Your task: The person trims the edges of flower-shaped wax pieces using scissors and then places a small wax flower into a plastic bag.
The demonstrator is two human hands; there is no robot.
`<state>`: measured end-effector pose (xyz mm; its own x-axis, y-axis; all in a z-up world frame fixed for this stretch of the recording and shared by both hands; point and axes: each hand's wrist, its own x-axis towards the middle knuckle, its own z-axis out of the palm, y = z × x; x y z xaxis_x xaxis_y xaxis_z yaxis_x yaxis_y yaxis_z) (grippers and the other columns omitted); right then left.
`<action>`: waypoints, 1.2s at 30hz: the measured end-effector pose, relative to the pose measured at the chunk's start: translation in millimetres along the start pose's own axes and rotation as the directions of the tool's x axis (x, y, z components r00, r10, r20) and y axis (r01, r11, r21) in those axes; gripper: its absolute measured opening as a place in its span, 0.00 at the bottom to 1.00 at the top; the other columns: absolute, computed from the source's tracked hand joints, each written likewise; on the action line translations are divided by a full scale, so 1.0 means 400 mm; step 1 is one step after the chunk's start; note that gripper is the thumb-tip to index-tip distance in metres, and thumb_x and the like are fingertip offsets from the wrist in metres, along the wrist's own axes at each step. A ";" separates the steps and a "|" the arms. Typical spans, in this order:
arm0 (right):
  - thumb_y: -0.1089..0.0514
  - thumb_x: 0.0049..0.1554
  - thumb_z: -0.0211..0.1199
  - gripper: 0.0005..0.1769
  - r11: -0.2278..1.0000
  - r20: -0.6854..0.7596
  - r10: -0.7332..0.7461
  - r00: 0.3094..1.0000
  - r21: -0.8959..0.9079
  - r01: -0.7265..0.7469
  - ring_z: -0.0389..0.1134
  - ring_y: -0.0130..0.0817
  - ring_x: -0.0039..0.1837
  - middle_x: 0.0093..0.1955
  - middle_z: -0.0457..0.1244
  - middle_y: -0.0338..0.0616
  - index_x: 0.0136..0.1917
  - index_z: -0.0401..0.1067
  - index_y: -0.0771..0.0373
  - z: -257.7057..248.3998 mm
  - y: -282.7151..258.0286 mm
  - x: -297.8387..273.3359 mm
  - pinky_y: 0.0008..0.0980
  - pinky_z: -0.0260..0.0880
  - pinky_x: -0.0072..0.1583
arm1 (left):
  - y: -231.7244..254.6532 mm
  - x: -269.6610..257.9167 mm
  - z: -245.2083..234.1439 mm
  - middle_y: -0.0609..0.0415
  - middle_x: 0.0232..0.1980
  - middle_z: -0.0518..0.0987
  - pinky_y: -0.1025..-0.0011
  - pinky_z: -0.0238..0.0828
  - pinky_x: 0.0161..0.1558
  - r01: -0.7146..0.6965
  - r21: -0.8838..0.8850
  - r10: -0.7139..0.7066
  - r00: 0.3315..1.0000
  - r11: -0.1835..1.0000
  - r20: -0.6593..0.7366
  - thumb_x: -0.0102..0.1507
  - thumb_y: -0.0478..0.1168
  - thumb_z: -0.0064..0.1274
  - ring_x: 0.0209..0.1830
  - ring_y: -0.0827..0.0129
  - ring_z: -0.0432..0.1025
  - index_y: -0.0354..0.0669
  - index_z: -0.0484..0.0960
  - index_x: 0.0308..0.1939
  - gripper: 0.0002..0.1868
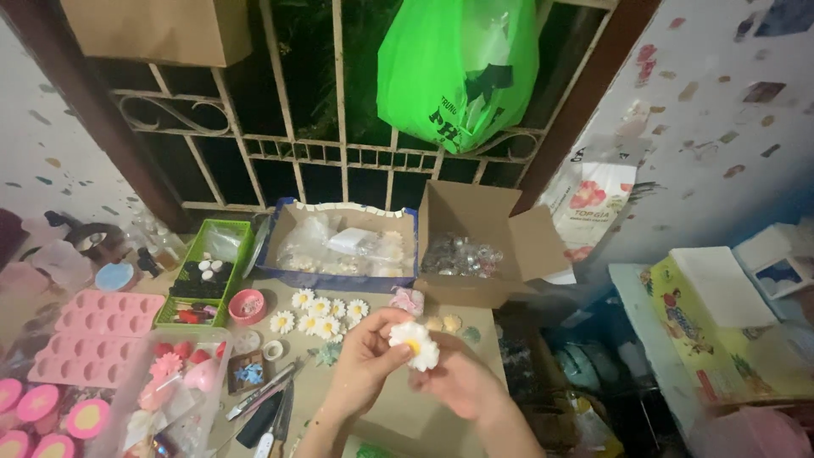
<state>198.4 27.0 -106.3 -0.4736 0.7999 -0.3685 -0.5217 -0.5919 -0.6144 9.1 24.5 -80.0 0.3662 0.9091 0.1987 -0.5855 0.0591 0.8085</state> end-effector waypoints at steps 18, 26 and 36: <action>0.58 0.58 0.65 0.14 0.537 -0.204 -0.430 0.879 -0.841 0.067 0.70 0.25 0.45 0.44 0.71 0.40 0.56 0.77 0.66 -0.369 0.296 0.174 0.27 0.70 0.48 | -0.425 -0.130 -0.223 0.53 0.40 0.87 0.76 0.75 0.39 0.354 0.106 -0.223 0.766 0.929 -0.603 0.58 0.31 0.64 0.37 0.75 0.78 0.33 0.84 0.48 0.15; 0.54 0.58 0.67 0.17 0.630 -0.220 -0.237 0.946 -0.776 -0.023 0.71 0.27 0.50 0.46 0.72 0.43 0.54 0.78 0.69 -0.483 0.449 0.221 0.27 0.70 0.52 | -0.529 -0.198 -0.421 0.55 0.42 0.86 0.75 0.75 0.39 0.608 -0.117 -0.593 0.684 0.785 -0.424 0.63 0.35 0.59 0.39 0.72 0.79 0.35 0.82 0.52 0.14; 0.50 0.62 0.63 0.24 0.714 -0.654 -0.158 0.740 -0.593 -0.372 0.70 0.39 0.52 0.50 0.69 0.52 0.62 0.75 0.73 -0.781 0.472 0.110 0.35 0.71 0.57 | -0.539 -0.026 -0.952 0.47 0.34 0.82 0.65 0.73 0.35 0.545 0.493 0.349 0.351 0.678 -0.869 0.53 0.42 0.68 0.31 0.63 0.76 0.34 0.81 0.48 0.24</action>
<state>300.9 -18.5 -456.5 0.1962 0.7496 -0.6321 0.2249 -0.6618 -0.7151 -143.9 159.3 -467.1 -0.7043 0.6981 -0.1290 0.1594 0.3326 0.9295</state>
